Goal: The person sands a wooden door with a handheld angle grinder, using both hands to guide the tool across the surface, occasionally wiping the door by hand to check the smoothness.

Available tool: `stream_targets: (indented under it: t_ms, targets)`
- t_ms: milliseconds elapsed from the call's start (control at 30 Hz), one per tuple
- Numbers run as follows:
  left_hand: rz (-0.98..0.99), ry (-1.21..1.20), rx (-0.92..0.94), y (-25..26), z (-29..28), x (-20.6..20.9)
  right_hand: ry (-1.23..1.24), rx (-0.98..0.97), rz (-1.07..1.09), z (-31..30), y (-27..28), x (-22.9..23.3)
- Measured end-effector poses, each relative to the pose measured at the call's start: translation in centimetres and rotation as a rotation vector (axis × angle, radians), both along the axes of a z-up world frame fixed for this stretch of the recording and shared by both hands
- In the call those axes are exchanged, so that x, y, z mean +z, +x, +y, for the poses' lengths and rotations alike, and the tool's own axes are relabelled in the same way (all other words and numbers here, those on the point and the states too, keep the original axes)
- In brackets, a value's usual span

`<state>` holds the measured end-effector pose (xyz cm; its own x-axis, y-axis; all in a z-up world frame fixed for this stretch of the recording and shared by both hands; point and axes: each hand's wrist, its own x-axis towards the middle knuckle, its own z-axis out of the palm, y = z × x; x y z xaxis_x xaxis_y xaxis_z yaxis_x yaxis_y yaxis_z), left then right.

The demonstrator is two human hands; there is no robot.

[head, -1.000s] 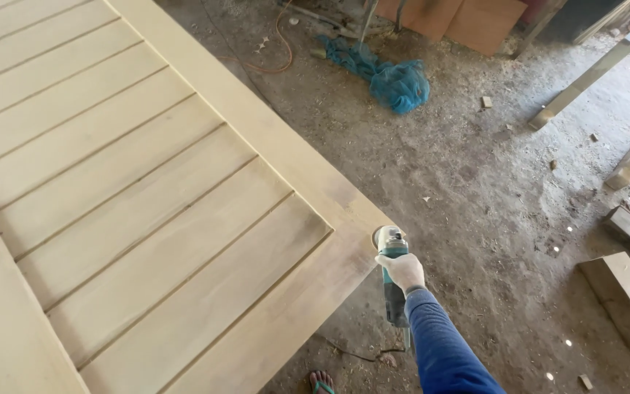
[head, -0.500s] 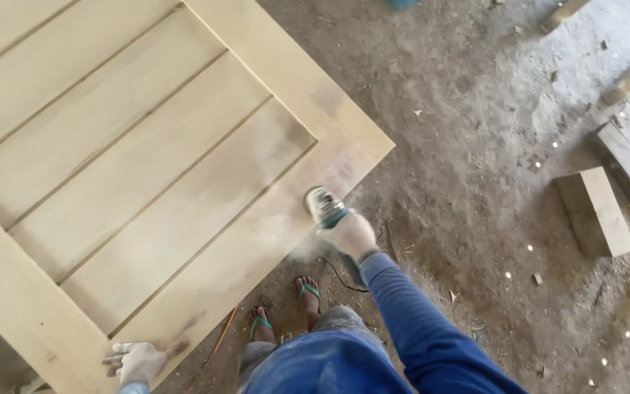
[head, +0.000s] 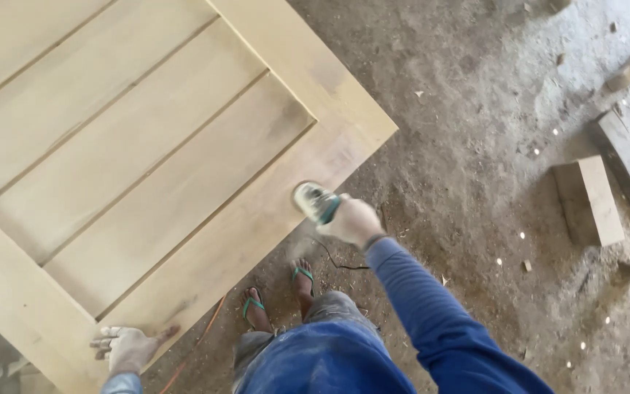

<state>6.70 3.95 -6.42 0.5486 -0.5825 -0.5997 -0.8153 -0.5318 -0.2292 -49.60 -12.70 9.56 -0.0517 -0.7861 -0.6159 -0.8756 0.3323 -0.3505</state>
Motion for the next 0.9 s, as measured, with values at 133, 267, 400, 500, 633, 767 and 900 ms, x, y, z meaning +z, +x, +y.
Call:
stream_targets:
  t_ms: [133, 267, 400, 500, 633, 767, 900]
  targets:
    - [0.015, -0.007, 0.067, -0.5, -0.4, 0.6, -0.062, -0.124, 0.031, -2.1, -5.9, -4.4]
    - [-0.008, 0.065, -0.004, -0.7, -0.4, 0.7, -0.074, -0.193, 0.024, -3.6, -9.0, -4.4]
    - [0.002, 0.064, 0.010, -0.5, -0.4, 0.6, -0.092, -0.300, 0.028, -4.9, -10.5, -4.3]
    - [-0.032, 0.132, 0.035, -0.8, -0.6, 0.7, -0.107, -0.491, -0.061, -5.4, -10.9, -2.9]
    - [-0.051, 0.106, -0.039, -0.7, -0.3, 0.7, -0.171, -0.648, -0.123, -5.1, -12.5, -4.0]
    - [-0.028, 0.094, -0.029, -0.5, -0.8, 0.9, -0.112, -0.781, -0.231, -5.0, -9.7, -3.8]
    - [-0.063, 0.171, -0.009, -0.6, -0.9, 0.6, -0.123, -0.535, -0.152, -3.6, -9.3, -4.5]
